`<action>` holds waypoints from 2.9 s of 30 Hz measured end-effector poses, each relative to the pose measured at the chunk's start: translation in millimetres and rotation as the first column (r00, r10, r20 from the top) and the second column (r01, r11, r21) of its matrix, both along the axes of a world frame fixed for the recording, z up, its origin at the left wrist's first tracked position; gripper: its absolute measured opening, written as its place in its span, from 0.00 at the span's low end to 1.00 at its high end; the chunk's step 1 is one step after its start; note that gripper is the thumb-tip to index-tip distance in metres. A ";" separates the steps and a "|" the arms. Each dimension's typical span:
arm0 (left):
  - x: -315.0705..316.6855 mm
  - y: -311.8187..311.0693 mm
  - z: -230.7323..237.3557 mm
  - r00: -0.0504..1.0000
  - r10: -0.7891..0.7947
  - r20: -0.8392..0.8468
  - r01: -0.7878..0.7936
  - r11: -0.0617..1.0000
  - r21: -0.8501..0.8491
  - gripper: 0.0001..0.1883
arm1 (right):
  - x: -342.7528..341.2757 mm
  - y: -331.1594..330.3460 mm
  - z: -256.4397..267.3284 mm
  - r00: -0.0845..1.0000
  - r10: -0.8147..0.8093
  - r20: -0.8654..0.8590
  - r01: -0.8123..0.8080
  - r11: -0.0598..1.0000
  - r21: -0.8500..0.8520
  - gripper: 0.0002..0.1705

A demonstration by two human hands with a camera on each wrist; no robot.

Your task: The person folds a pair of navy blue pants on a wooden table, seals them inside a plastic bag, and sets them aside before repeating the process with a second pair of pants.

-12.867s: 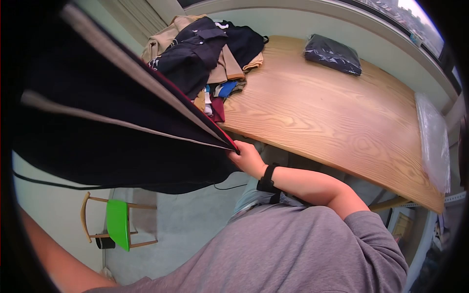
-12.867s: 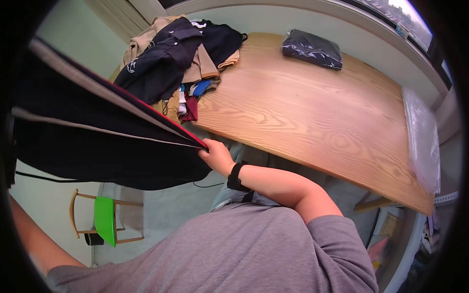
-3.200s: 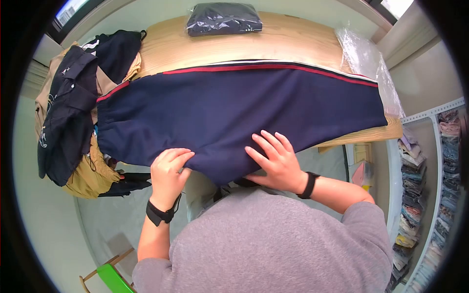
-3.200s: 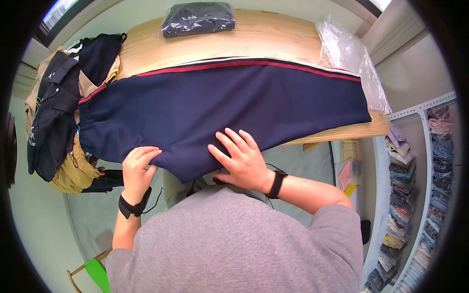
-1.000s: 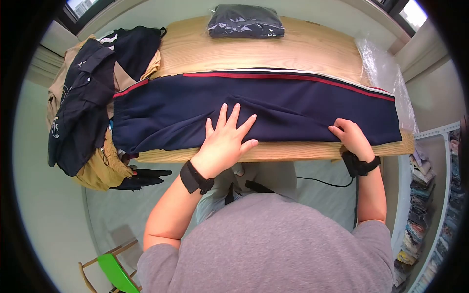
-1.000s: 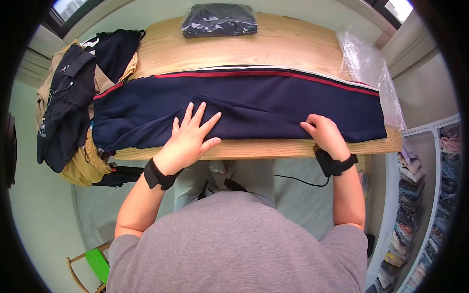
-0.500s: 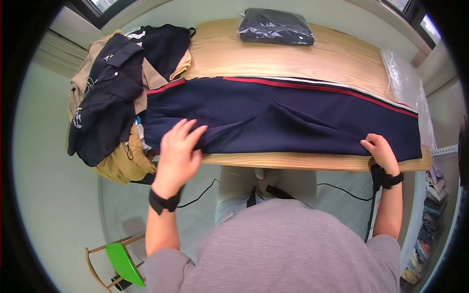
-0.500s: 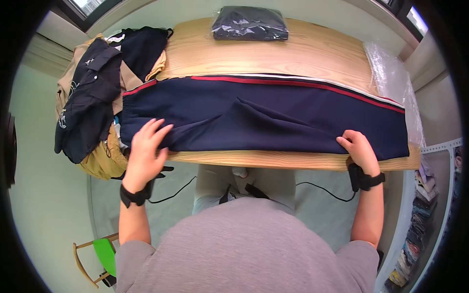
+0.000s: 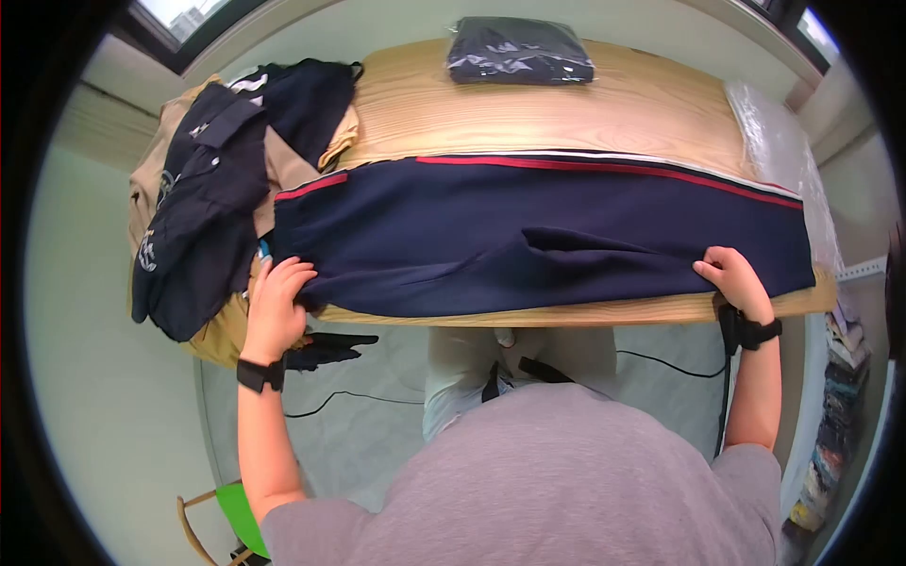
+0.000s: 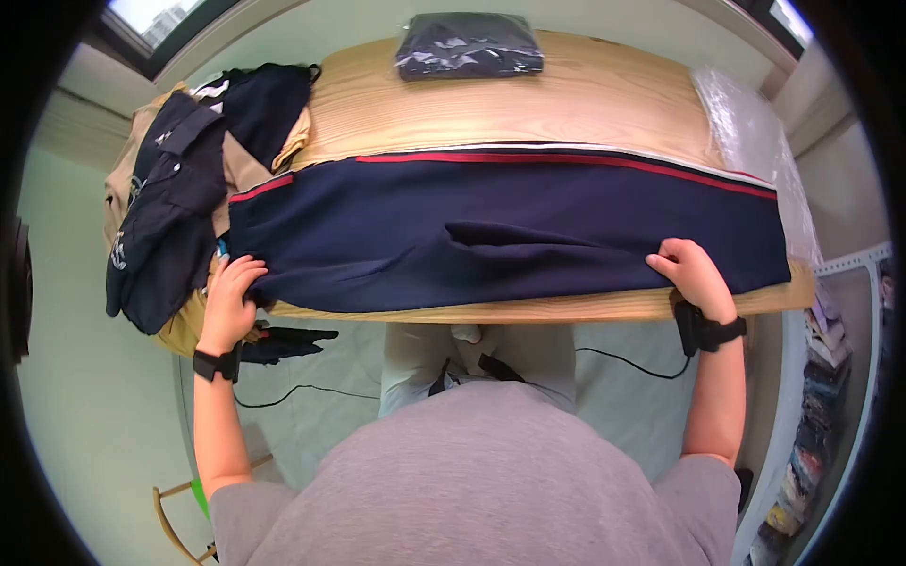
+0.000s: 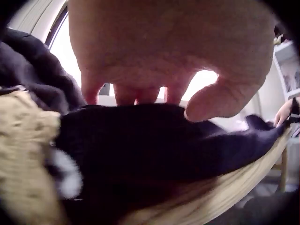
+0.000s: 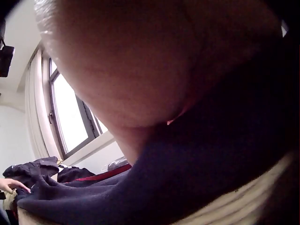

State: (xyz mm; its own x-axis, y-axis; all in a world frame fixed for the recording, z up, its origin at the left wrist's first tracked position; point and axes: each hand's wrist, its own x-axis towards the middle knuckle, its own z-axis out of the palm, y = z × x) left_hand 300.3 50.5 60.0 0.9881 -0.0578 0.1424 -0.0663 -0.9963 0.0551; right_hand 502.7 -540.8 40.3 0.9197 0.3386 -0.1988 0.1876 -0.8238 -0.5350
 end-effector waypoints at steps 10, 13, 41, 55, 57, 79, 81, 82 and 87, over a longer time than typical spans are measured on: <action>48.0 -195.9 9.6 0.930 -0.368 -0.003 0.348 0.881 -0.321 0.26 | -2.6 11.8 -8.7 0.994 0.011 0.113 -0.006 0.999 -0.039 0.16; 74.8 -243.6 -16.0 0.958 -0.280 -0.062 0.264 0.945 -0.194 0.29 | -16.7 -9.1 -7.8 0.975 -0.102 0.200 0.088 0.993 0.077 0.14; 72.2 -247.9 -39.2 0.980 -0.186 -0.074 0.177 0.977 -0.123 0.31 | 49.4 -180.0 37.5 0.675 -0.693 -0.251 0.400 0.058 0.915 0.17; 72.3 -246.6 -44.6 0.981 -0.191 -0.030 0.187 0.975 -0.118 0.32 | -33.8 -2.0 -5.2 0.974 0.163 0.158 -0.159 0.987 -0.035 0.41; 72.7 -247.3 -45.2 0.982 -0.189 -0.013 0.187 0.977 -0.105 0.32 | -33.1 -0.9 -1.9 0.973 0.152 0.174 -0.152 0.988 -0.013 0.35; 72.0 -246.9 -45.1 0.983 -0.184 -0.001 0.183 0.979 -0.093 0.32 | -40.8 21.4 -9.1 0.953 0.247 0.176 -0.216 0.960 -0.177 0.33; 72.5 -247.6 -46.1 0.984 -0.178 0.000 0.177 0.979 -0.099 0.32 | -41.7 20.3 1.4 0.946 0.287 0.148 -0.260 0.949 -0.179 0.33; 73.1 -248.1 -46.2 0.984 -0.180 0.001 0.179 0.978 -0.102 0.32 | -40.4 18.7 6.1 0.936 0.332 0.120 -0.308 0.935 -0.177 0.33; 72.3 -246.7 -45.7 0.982 -0.189 0.007 0.189 0.977 -0.096 0.32 | 29.3 -4.0 45.7 0.965 0.255 -0.062 -0.261 0.958 -0.119 0.21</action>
